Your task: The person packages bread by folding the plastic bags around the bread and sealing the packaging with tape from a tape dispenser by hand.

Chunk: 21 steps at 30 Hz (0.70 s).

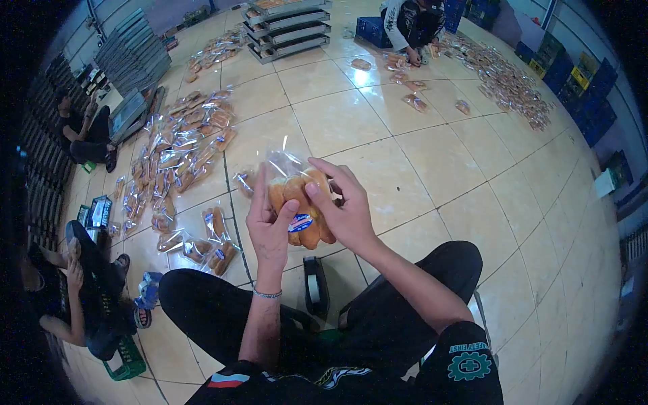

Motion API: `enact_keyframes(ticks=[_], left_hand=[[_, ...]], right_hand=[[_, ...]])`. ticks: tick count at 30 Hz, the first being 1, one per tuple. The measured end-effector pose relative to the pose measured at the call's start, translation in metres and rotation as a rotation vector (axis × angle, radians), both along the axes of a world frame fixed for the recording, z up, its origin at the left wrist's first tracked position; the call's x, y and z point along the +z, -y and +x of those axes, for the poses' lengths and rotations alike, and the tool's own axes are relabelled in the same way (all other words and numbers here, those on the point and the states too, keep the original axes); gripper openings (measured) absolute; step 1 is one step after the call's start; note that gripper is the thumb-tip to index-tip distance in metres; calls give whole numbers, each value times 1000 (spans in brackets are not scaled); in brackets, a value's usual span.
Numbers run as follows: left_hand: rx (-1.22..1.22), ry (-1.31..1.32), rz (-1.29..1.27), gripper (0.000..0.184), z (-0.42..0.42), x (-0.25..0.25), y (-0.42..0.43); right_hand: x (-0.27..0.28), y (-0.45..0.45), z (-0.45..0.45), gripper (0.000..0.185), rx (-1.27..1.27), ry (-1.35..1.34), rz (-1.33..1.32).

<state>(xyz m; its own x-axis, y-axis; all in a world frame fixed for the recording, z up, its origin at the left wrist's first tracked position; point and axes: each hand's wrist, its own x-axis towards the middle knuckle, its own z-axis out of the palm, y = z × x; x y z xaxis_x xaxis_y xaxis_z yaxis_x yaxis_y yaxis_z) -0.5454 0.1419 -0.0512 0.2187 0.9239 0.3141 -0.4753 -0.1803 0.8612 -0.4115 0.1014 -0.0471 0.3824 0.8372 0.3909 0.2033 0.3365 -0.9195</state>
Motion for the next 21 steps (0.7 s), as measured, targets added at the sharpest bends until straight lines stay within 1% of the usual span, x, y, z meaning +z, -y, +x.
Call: enact_keyframes(ticks=[1, 2, 3, 4, 5, 6, 7, 8, 9, 11, 12, 13, 14, 15, 16, 18, 19, 21], left_hand=[[-30, -18, -13, 72, -1, -5, 0], [-62, -38, -27, 65, -2, -8, 0], [-68, -45, -28, 65, -4, -9, 0], [-76, -86, 49, 55, -7, -10, -1], [-84, -125, 124, 45, -10, -11, -1], [-88, -129, 122, 45, -12, -12, -2], [-50, -104, 154, 37, -13, -13, -3], [-10, -80, 187, 29, -13, -12, -4], [-12, -85, 185, 29, -13, -10, -2], [78, -108, -71, 18, -12, 3, 6], [79, -111, -74, 18, -11, 4, 8], [81, -18, -94, 16, -10, 5, 10], [82, 77, -112, 15, -9, 7, 10], [84, 77, -114, 15, -9, 9, 9], [62, 120, -158, 18, -8, 12, 8], [39, 163, -205, 20, -10, 12, 7], [8, 147, -225, 22, -14, 11, 6], [-22, 130, -248, 24, -16, 9, 5]], right_hand=[[-1, 1, 1, 42, -4, -6, -3], [-2, 2, 2, 39, 30, -98, -28], [-2, 3, 4, 37, 63, -189, -50], [-2, 3, 4, 37, 58, -196, -51], [0, 3, 5, 32, 89, -225, -17], [0, 4, 5, 28, 121, -253, 18], [-1, 5, 8, 28, 117, -257, 15], [-3, 6, 11, 24, 127, -173, -1], [-5, 7, 12, 21, 138, -90, -17], [-4, 7, 11, 19, 149, -88, -36], [-2, 8, 10, 18, 162, -80, -56], [-1, 8, 7, 18, 164, -81, -59], [1, 6, 3, 19, 186, -178, -18], [2, 6, 0, 20, 207, -276, 24], [4, 6, 0, 20, 208, -276, 23], [7, 8, -1, 19, 253, -374, -117], [6, 8, -1, 19, 252, -375, -117], [4, 8, -3, 19, 163, -219, 71]])
